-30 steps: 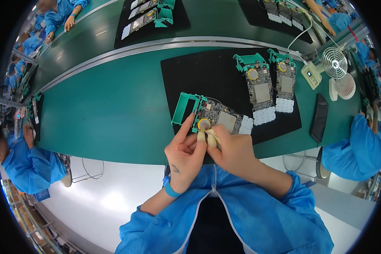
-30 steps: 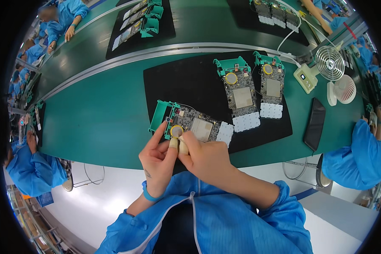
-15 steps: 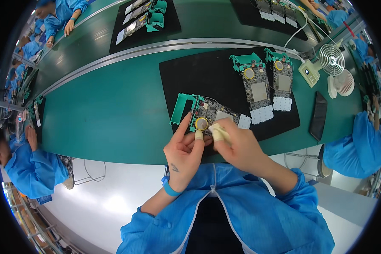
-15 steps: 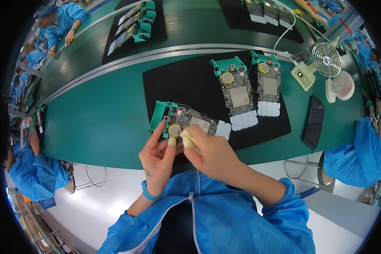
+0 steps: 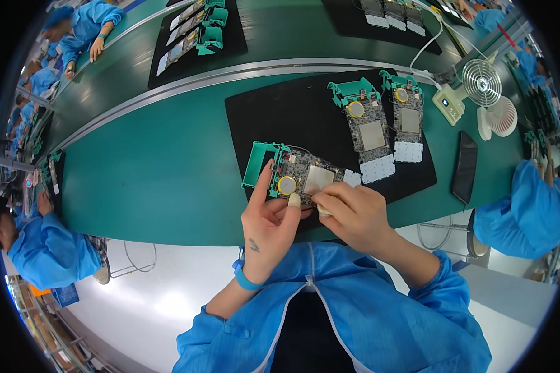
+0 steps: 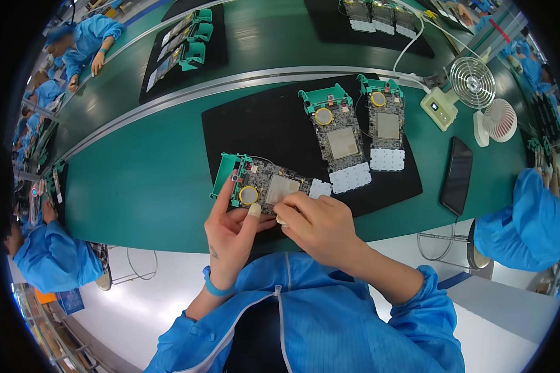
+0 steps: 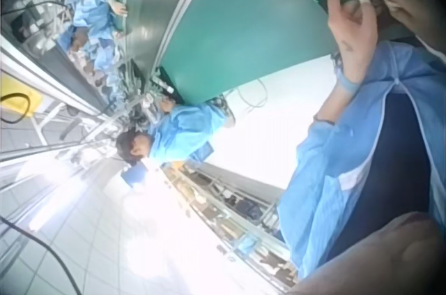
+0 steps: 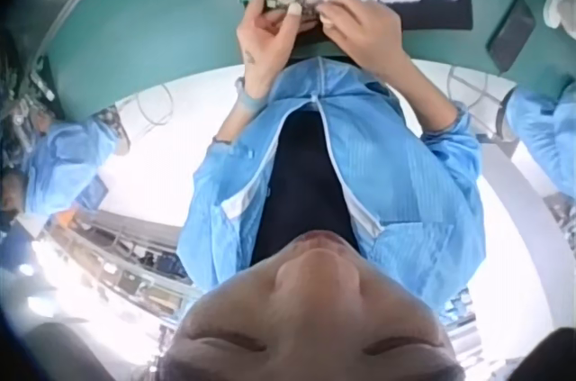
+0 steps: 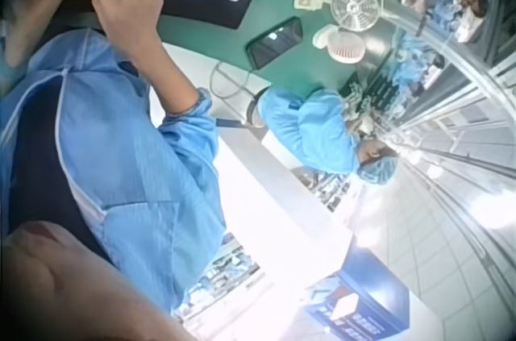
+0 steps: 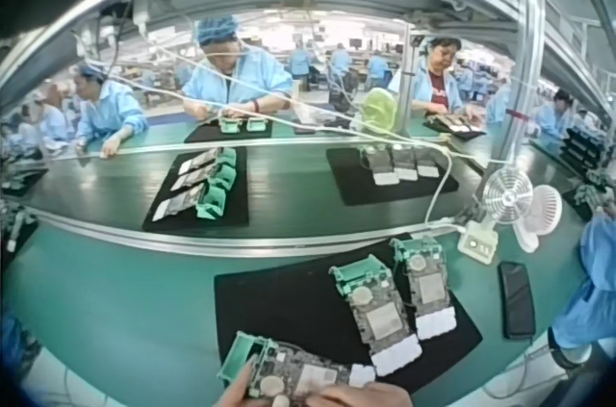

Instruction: Manually assembling or cleaning small components on a printed circuit board at an industrial assembly line.

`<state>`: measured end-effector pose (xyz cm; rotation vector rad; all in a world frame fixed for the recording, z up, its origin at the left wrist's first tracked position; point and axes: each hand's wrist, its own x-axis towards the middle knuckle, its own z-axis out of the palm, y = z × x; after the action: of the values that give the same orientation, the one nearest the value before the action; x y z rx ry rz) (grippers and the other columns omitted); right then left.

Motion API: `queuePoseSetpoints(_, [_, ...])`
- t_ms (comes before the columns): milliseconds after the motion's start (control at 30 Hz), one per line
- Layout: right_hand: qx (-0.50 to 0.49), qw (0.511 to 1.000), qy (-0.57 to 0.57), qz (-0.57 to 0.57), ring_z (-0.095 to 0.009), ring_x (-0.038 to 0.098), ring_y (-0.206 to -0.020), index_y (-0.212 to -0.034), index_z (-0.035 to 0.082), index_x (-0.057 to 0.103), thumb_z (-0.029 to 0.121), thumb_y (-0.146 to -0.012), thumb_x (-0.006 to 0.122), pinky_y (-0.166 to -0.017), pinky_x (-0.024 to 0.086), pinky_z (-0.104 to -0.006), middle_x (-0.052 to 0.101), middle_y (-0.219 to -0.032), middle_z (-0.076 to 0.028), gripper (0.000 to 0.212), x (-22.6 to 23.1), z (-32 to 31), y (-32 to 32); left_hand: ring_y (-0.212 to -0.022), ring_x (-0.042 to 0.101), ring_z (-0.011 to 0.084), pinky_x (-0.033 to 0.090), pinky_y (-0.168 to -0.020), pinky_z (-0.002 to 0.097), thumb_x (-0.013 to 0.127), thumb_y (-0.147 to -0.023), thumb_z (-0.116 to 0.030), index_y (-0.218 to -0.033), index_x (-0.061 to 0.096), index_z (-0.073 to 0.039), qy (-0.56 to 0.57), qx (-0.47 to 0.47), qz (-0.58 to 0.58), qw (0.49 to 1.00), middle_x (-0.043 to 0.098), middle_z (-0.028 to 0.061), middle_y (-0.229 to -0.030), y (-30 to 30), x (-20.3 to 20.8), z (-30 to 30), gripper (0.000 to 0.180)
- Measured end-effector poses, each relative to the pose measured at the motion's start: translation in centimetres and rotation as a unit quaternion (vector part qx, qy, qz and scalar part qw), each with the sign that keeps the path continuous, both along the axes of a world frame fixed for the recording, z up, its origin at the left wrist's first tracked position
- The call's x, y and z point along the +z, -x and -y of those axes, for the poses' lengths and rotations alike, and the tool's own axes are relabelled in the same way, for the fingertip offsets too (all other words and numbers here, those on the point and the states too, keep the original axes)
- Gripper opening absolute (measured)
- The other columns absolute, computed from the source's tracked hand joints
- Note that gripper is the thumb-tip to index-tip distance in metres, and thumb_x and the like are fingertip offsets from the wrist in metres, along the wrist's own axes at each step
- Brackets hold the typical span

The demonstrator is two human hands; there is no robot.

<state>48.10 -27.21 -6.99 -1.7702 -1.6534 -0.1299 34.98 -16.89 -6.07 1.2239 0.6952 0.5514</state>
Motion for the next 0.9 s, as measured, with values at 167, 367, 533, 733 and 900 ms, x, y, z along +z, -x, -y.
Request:
queuePoseSetpoints(167, [-0.007,1.000,0.008,-0.010,-0.015,0.056,-0.056,-0.089,0.007,0.065,0.009,-0.063,0.072,-0.048,0.043,-0.0262,0.060,-0.084,-0.001,0.028,-0.1,0.1,0.0,-0.093,0.065,0.0211,0.056,-0.080,0.0306,0.046,-0.085,0.011,-0.145,0.017,-0.002,0.011,0.002,0.010,1.000,0.065,0.0190,-0.104,-0.8,0.1,0.0,0.068])
queuePoseSetpoints(367, [-0.032,0.988,0.028,-0.150,-0.024,0.062,-0.063,-0.105,0.006,0.057,0.008,-0.073,0.068,-0.055,0.049,-0.0326,0.062,-0.085,-0.008,0.033,0.6,0.1,1.2,-0.086,0.066,0.0177,0.056,-0.073,0.0258,0.049,-0.080,0.010,-0.144,0.020,-0.002,-0.008,0.002,-0.011,1.000,0.064,0.0187,-0.105,-0.8,0.0,-0.2,0.071])
queuePoseSetpoints(533, [-0.060,0.957,0.161,-0.234,-0.029,0.065,-0.060,-0.105,0.006,0.047,0.018,-0.081,0.065,-0.050,0.049,-0.0357,0.064,-0.072,-0.012,0.032,1.0,-0.7,2.2,-0.083,0.066,0.0133,0.053,-0.067,0.0203,0.052,-0.079,0.008,-0.144,0.023,-0.002,-0.048,-0.013,-0.027,0.998,0.065,0.0180,-0.103,-0.7,0.1,-0.5,0.071])
queuePoseSetpoints(733, [-0.056,0.980,0.178,-0.065,-0.025,0.061,-0.048,-0.099,0.007,0.049,0.019,-0.078,0.068,-0.043,0.046,-0.0342,0.060,-0.060,-0.008,0.031,0.9,-1.0,2.5,-0.078,0.065,0.0112,0.051,-0.063,0.0178,0.050,-0.077,0.011,-0.143,0.025,0.000,-0.049,-0.011,-0.036,0.998,0.062,0.0176,-0.110,-0.7,0.2,-0.5,0.072])
queuePoseSetpoints(900, [-0.014,0.978,0.160,-0.135,-0.026,0.060,-0.048,-0.098,0.008,0.052,0.018,-0.077,0.066,-0.043,0.045,-0.0344,0.058,-0.057,-0.007,0.026,0.7,-0.7,0.6,-0.081,0.067,0.0161,0.054,-0.068,0.0227,0.048,-0.080,0.011,-0.143,0.023,-0.001,-0.052,-0.014,-0.032,0.998,0.063,0.0178,-0.107,-0.5,-0.4,-0.6,0.069])
